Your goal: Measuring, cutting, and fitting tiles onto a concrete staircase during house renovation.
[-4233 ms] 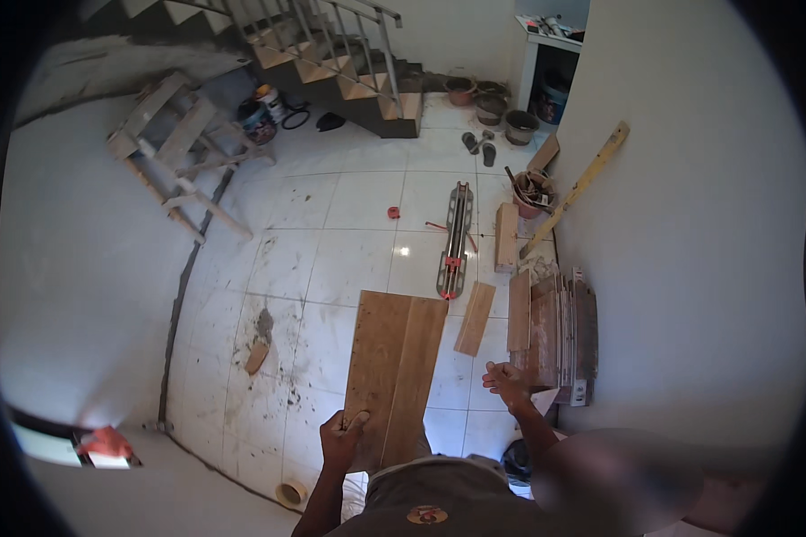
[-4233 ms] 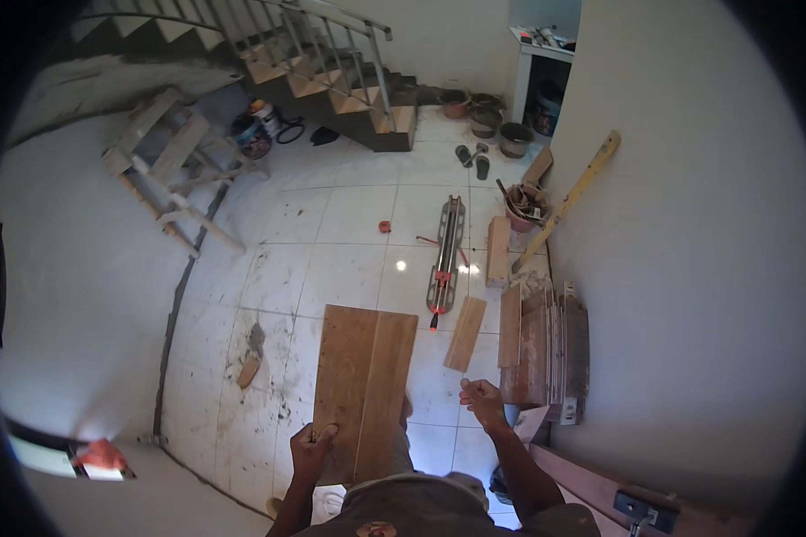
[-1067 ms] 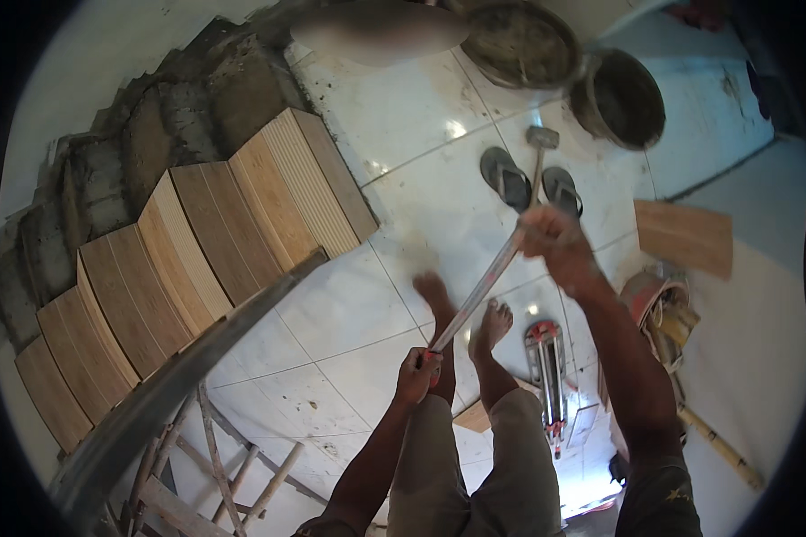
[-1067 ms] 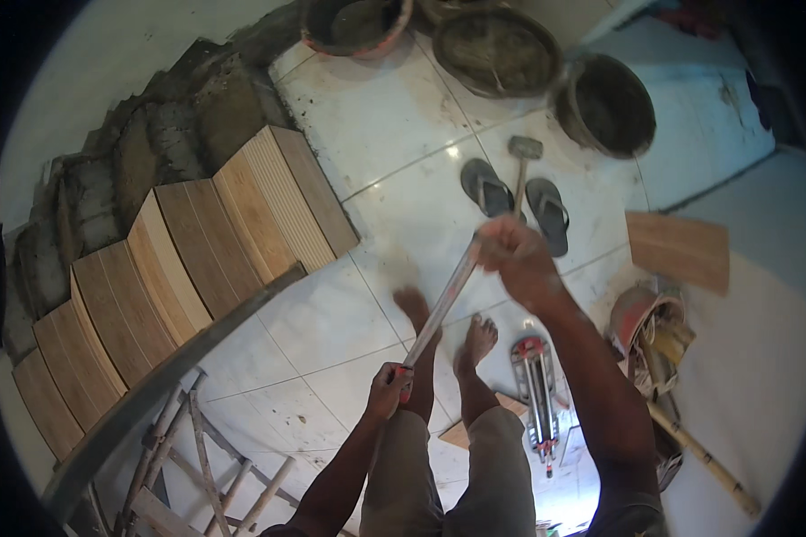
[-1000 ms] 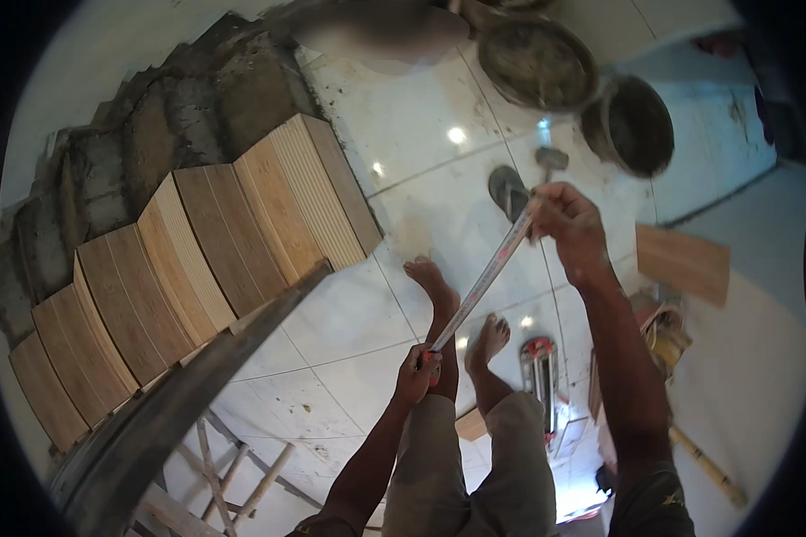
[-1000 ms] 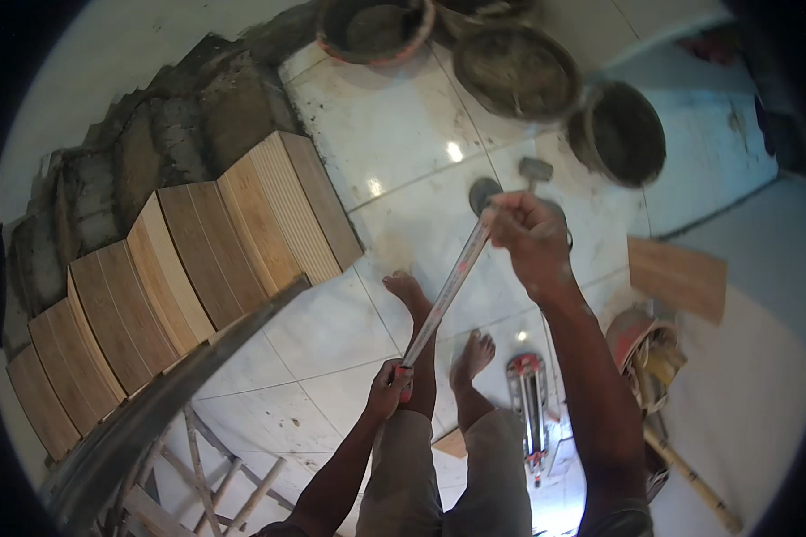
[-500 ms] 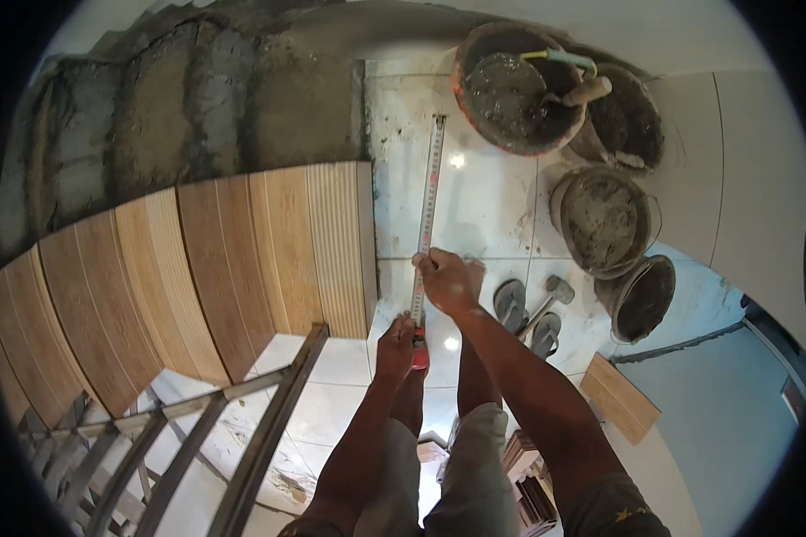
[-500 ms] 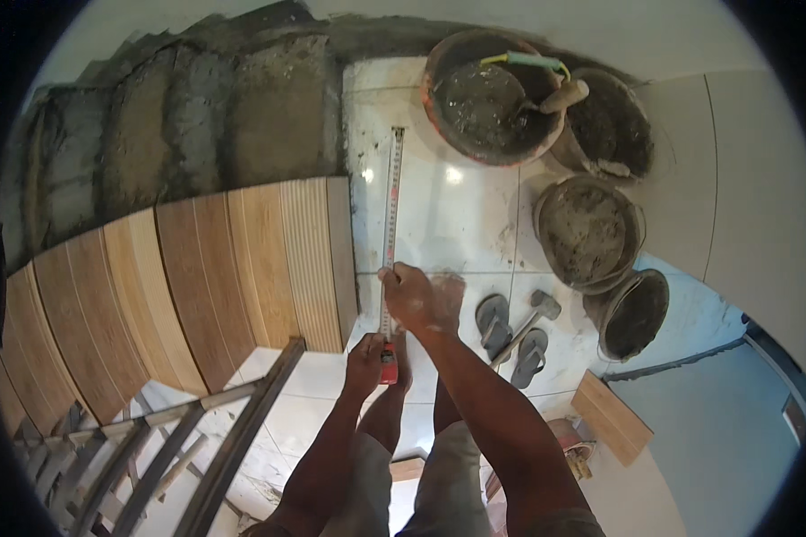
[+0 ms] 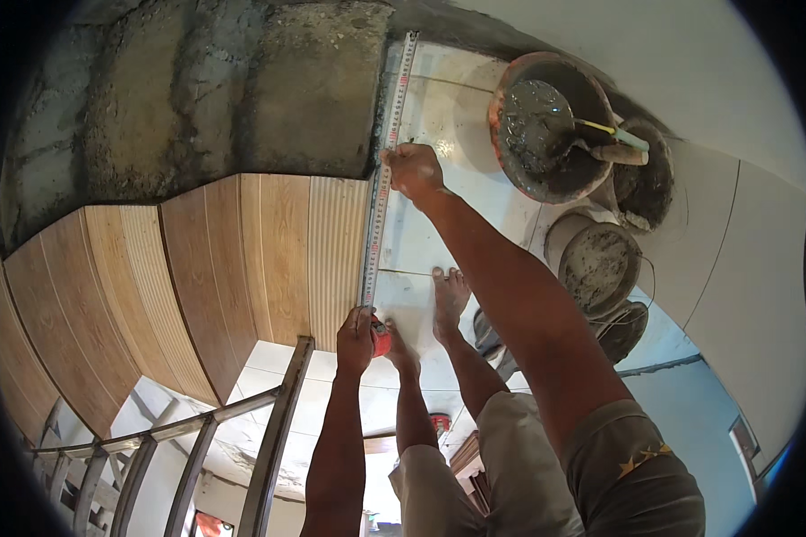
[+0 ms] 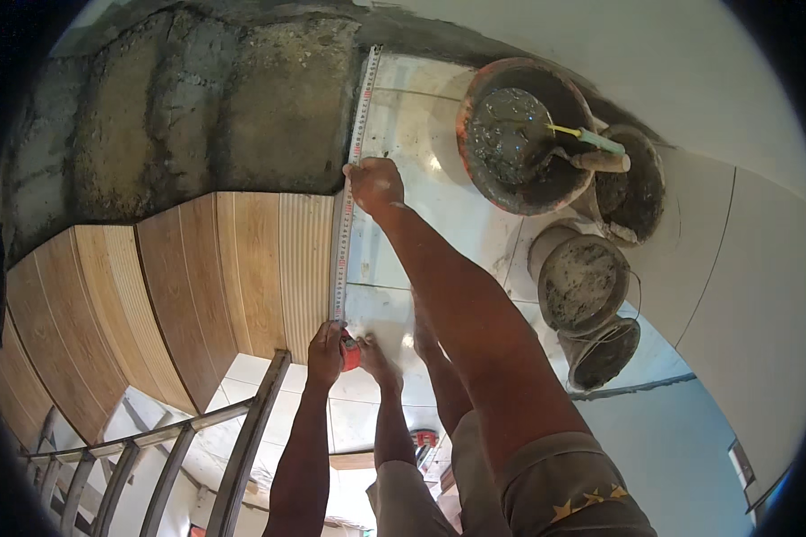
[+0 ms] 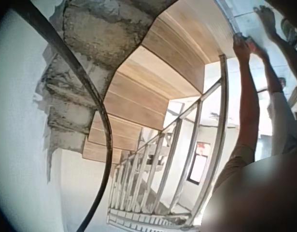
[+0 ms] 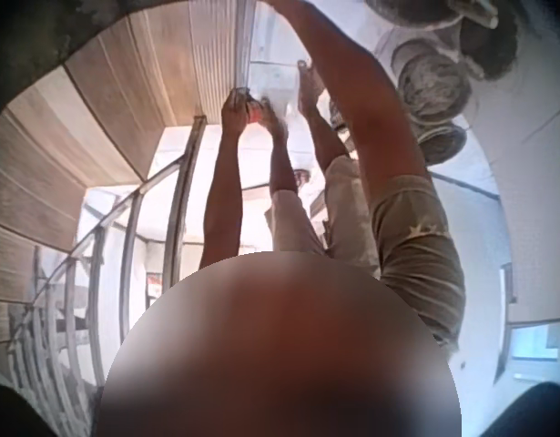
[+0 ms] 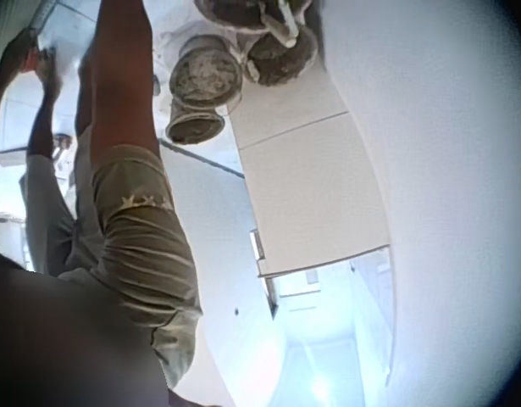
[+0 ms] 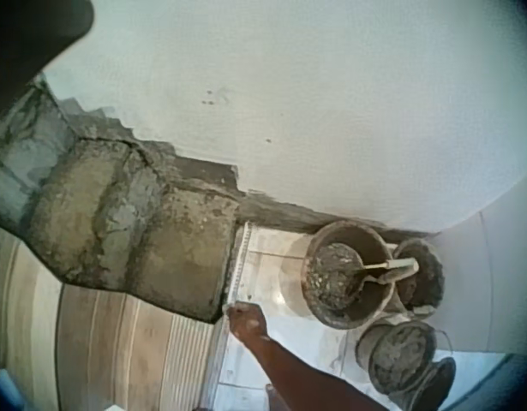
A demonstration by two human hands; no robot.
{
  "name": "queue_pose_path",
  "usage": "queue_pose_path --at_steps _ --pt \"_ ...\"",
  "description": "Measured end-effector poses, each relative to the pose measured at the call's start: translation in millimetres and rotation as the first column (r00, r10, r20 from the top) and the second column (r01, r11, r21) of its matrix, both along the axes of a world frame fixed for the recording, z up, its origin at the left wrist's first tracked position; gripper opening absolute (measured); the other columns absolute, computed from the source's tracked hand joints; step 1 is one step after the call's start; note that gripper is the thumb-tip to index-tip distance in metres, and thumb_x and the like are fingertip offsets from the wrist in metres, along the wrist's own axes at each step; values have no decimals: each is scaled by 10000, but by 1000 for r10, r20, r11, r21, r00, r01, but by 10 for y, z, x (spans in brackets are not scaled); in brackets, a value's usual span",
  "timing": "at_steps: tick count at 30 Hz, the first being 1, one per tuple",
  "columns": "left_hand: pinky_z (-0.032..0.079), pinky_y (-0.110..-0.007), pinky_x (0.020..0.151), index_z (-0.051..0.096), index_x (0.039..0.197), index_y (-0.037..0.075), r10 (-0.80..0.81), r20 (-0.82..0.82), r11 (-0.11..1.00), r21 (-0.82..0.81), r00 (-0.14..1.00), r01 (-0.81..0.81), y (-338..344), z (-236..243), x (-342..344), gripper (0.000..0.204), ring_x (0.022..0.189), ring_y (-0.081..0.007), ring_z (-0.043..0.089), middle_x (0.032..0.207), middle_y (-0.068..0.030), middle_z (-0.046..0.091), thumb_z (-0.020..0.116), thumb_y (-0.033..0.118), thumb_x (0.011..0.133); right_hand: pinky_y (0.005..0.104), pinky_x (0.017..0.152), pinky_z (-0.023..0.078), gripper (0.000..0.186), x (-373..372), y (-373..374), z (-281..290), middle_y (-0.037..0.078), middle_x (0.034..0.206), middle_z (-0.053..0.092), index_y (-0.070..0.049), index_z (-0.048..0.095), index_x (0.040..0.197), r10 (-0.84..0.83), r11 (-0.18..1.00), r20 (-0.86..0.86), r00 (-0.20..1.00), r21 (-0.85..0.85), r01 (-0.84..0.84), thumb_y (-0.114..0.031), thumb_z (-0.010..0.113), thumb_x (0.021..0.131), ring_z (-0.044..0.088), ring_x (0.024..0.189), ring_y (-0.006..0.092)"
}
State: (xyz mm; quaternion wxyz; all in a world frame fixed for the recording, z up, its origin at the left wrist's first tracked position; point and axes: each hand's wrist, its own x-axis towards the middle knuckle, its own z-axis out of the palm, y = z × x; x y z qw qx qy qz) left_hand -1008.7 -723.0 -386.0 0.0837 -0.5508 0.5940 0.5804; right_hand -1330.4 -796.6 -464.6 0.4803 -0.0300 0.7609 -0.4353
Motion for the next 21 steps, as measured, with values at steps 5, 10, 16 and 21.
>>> queue_pose_path --at_steps 5,10,16,21 --pt "537 -389 767 695 1072 5 57 -33 988 -139 998 -61 -69 -81 -126 335 812 -299 697 867 -166 715 492 271 1065 414 604 469 383 -6 -243 -284 145 610 610 -3 654 720 14 998 -137 990 -52 -22 -293 682 968 558 555 237" --pt "526 -355 799 690 1061 -14 80 23 987 -140 997 -76 -167 -11 -285 357 837 -241 674 894 -143 708 475 270 1077 414 591 463 366 -90 -374 -500 144 598 611 -2 662 759 -37 999 -144 989 -39 31 -297 682 976 560 548 246" --pt "547 -424 768 708 1054 32 66 45 983 -172 997 -57 -312 4 -392 324 853 -363 713 896 -180 729 485 268 1054 420 592 472 359 -183 -421 -453 164 603 616 -1 673 754 -72 991 -89 993 -118 61 -279 671 982 599 559 252" --pt "545 -416 763 702 1028 33 72 32 990 -121 997 -68 -281 -16 -350 321 841 -352 711 881 -170 722 488 271 1054 418 601 475 357 -147 -399 -324 166 619 628 -2 677 752 24 1000 -232 972 13 -21 -265 649 991 600 574 262"
